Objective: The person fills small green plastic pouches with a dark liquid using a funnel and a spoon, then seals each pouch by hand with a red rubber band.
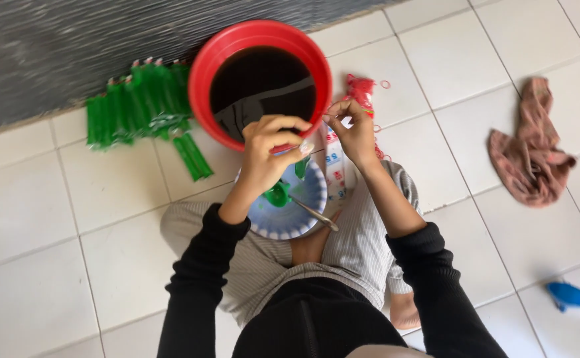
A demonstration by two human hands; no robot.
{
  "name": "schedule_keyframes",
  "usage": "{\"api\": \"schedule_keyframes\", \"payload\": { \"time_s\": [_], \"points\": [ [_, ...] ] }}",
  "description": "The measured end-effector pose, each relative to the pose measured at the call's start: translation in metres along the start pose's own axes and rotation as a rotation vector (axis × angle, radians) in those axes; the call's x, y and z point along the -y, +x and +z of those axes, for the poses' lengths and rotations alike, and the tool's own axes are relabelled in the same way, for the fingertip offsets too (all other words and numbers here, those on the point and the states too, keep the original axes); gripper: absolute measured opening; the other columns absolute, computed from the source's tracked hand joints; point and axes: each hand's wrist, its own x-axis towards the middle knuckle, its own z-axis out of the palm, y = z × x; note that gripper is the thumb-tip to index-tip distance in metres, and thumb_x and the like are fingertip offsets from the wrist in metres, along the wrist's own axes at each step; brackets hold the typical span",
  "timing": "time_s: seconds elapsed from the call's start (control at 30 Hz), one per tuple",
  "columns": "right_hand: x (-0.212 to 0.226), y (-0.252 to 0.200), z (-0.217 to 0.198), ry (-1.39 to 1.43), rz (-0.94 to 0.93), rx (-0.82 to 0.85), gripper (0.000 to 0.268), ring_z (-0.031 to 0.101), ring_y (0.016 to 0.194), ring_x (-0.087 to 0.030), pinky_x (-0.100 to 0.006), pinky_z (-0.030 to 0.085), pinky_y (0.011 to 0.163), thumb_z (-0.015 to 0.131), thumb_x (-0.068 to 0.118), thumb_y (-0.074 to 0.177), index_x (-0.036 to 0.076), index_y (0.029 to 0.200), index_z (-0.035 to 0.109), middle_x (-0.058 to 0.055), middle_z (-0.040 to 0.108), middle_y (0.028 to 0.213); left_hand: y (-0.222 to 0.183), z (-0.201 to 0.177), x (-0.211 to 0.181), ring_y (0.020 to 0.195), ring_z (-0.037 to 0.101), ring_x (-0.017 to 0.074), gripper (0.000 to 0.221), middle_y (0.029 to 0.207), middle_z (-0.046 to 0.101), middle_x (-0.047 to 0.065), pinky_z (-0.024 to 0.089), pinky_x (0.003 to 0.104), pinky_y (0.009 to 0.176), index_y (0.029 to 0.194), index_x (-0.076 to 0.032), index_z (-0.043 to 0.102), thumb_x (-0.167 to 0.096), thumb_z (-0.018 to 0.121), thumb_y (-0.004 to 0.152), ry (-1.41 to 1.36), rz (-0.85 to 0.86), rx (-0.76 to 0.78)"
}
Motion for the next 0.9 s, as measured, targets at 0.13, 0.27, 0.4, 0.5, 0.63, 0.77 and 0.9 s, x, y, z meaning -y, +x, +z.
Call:
{"api": "schedule_keyframes", "payload": {
  "time_s": [0.13,0.27,0.4,0.5,0.63,0.77,0.9],
  "points": [
    [0.111,-0.007,0.006,0.171,-0.206,0.058,0.021,0.065,0.080,-0.013,-0.026,0.039,0.076,0.086,0.011,0.088,0.010,0.098,0.067,-0.004,0.075,0.089,0.006,-0.028,-0.030,0.115,0.061,0.0212,0.012,0.116,0.072,-0.003,0.034,0.035,0.097,0.075,-0.015,0.076,-0.020,0.080,0.085,0.029,0.002,-0.128],
    [0.160,-0.013,0.017,0.300,-0.331,0.124,0.024,0.063,0.083,-0.014,-0.026,0.040,0.082,0.085,0.005,0.088,0.006,0.099,0.065,-0.008,0.076,0.092,0.002,-0.047,-0.036,0.112,0.065,0.0244,0.011,0.109,0.074,0.000,0.041,0.032,0.096,0.075,-0.013,0.076,-0.019,0.084,0.080,0.046,0.034,-0.218],
    [0.182,-0.015,0.024,0.271,-0.436,0.133,0.022,0.060,0.080,-0.016,-0.029,0.044,0.082,0.084,0.002,0.091,0.004,0.101,0.064,-0.009,0.075,0.092,-0.003,-0.057,-0.044,0.087,0.070,0.0165,0.009,0.084,0.074,-0.007,0.046,0.027,0.085,0.073,-0.017,0.076,-0.015,0.084,0.075,0.040,0.015,-0.334],
    [0.176,-0.010,0.028,0.122,-0.512,0.182,0.012,0.060,0.080,-0.020,-0.032,0.040,0.082,0.080,0.006,0.095,0.007,0.104,0.071,-0.005,0.073,0.093,-0.007,-0.061,-0.042,0.082,0.064,0.0142,0.008,0.084,0.072,-0.005,0.045,0.026,0.082,0.075,-0.014,0.076,-0.014,0.084,0.073,-0.041,-0.032,-0.328],
    [0.162,-0.004,0.032,0.019,-0.503,0.257,0.002,0.060,0.080,-0.018,-0.032,0.036,0.084,0.075,0.012,0.098,0.012,0.098,0.073,0.000,0.070,0.086,-0.010,-0.058,-0.040,0.079,0.060,0.0132,0.009,0.082,0.069,-0.003,0.043,0.026,0.080,0.077,-0.012,0.077,-0.014,0.085,0.074,-0.043,-0.058,-0.310],
    [0.127,0.012,0.023,0.290,-0.207,0.496,0.007,0.054,0.078,-0.013,-0.026,0.043,0.082,0.064,0.010,0.104,0.007,0.098,0.068,-0.003,0.063,0.083,-0.006,-0.057,-0.034,0.077,0.058,0.0079,0.012,0.076,0.063,-0.010,0.037,0.021,0.077,0.076,-0.020,0.077,-0.027,0.086,0.076,0.119,-0.087,-0.347],
    [0.068,0.040,-0.017,1.048,0.472,0.765,0.015,0.057,0.076,-0.017,-0.031,0.040,0.081,0.052,0.021,0.089,0.010,0.084,0.059,-0.004,0.063,0.078,-0.002,-0.051,-0.028,0.078,0.052,0.0096,0.008,0.066,0.055,-0.011,0.029,0.030,0.086,0.077,-0.024,0.076,-0.030,0.081,0.080,0.219,-0.109,-0.381]
  ]
}}
